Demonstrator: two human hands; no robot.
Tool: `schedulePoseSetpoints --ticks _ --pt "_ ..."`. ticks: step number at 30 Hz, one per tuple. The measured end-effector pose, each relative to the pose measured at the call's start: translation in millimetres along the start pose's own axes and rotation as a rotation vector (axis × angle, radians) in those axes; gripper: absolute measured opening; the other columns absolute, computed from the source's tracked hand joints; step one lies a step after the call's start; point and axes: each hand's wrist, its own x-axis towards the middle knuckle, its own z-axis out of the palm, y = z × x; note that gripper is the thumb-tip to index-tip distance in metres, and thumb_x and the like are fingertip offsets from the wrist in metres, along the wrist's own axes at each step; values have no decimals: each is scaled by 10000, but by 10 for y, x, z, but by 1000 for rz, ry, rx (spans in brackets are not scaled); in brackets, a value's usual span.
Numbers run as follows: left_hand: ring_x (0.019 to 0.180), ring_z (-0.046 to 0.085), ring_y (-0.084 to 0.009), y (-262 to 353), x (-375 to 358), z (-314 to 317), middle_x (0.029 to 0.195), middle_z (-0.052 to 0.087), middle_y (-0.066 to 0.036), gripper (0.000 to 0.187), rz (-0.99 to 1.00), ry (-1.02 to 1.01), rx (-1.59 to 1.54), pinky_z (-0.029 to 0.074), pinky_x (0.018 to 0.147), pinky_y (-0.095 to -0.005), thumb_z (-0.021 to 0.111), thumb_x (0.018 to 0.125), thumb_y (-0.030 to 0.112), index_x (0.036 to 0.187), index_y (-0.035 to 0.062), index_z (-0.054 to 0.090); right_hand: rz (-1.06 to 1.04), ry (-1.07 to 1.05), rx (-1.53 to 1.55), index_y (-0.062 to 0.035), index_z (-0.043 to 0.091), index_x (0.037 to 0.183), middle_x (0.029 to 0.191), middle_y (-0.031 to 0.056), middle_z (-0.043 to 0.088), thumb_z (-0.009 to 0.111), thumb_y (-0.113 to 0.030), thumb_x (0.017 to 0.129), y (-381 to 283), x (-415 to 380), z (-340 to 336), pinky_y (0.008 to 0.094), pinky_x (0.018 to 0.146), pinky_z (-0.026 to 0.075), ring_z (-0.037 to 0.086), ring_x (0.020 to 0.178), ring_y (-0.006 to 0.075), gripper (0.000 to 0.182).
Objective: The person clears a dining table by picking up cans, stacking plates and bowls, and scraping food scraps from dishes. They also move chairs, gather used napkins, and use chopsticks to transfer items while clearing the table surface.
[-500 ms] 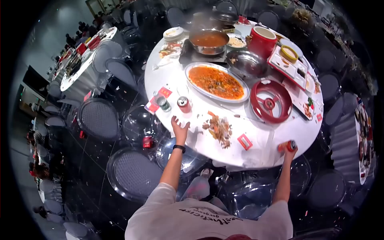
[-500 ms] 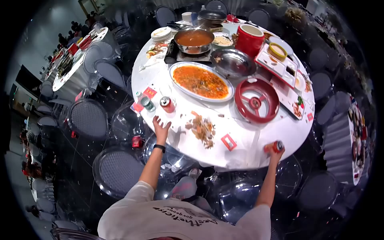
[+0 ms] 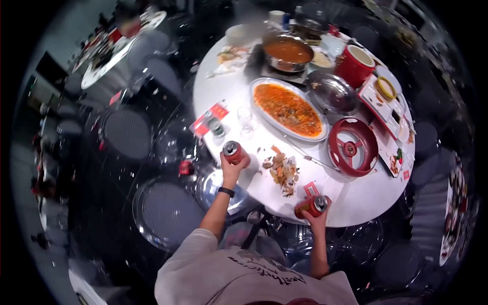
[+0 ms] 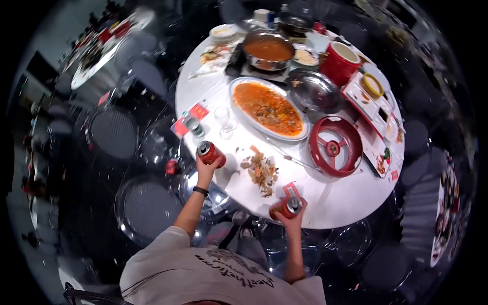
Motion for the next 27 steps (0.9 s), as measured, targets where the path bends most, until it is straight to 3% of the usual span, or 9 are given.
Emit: schedulePoseSetpoints --ticks 5,8,10,15,20,21,23,24,27 --pt "1188 471 -214 1034 -1059 -1141 1313 443 -112 750 -60 -384 -134 383 1011 -361 859 612 198 1243 46 483 -91 -261 -48 -90 248 1299 1204 123 421 862 -163 594 -698 26 962 350 976 391 472 1126 230 938" --pt "1380 217 -320 1541 -1305 -1796 1474 186 -165 825 106 -654 -69 264 1092 -440 878 542 310 1234 40 519 -92 -515 110 -91 243 1301 1206 118 434 851 -171 611 -1098 -136 1636 347 975 389 477 1130 216 924" --pt "1419 68 -358 1747 -1450 -2222 1522 52 -175 880 163 -697 -108 186 1111 -497 882 530 354 1258 38 500 -102 -695 216 -84 258 1298 1207 102 446 854 -175 614 -1332 -333 2145 340 976 390 475 1137 199 911" --pt "1414 77 -345 2009 -1576 -3478 1540 -42 -139 922 88 -584 -369 249 1095 -478 860 450 592 1165 80 586 -64 -1104 405 -77 315 1293 1223 67 466 857 -155 630 -2024 -1131 3614 325 976 395 467 1158 161 860" --pt "1409 142 -285 1792 -1412 -5217 1535 -26 -157 889 357 -558 -373 229 1116 -438 889 432 531 1138 67 610 -164 -1333 409 -86 343 1357 1273 58 435 824 -136 673 -2201 -1986 5283 350 1037 336 411 1223 174 837" --pt "1408 154 -269 1754 -1337 -5561 1535 -30 -161 891 405 -580 -374 226 1121 -429 898 428 511 1141 62 610 -58 -1414 493 -88 334 1378 1293 62 420 803 -179 704 -2227 -2175 5632 353 1057 311 392 1246 190 826" --pt "1368 267 -281 1800 -1291 -6259 1528 -33 -177 842 247 -550 -176 281 1105 -389 910 412 473 1092 55 644 -231 -1436 386 -75 320 1393 1322 71 414 781 -246 717 -2211 -2454 6323 350 1060 308 399 1246 185 836" --pt "1340 307 -285 1768 -1245 -6528 1513 23 -178 828 155 -542 -142 309 1090 -396 912 418 441 1096 52 640 -203 -1444 405 -69 307 1400 1322 74 418 775 -263 719 -2223 -2583 6588 348 1061 309 407 1240 181 849" --pt "1256 429 -298 1744 -1040 -7107 1469 191 -182 791 -37 -383 -323 391 1043 -416 918 434 345 1105 42 628 -226 -1431 394 -71 271 1414 1301 90 432 754 -275 751 -2258 -2835 7302 348 1052 321 418 1228 185 845"
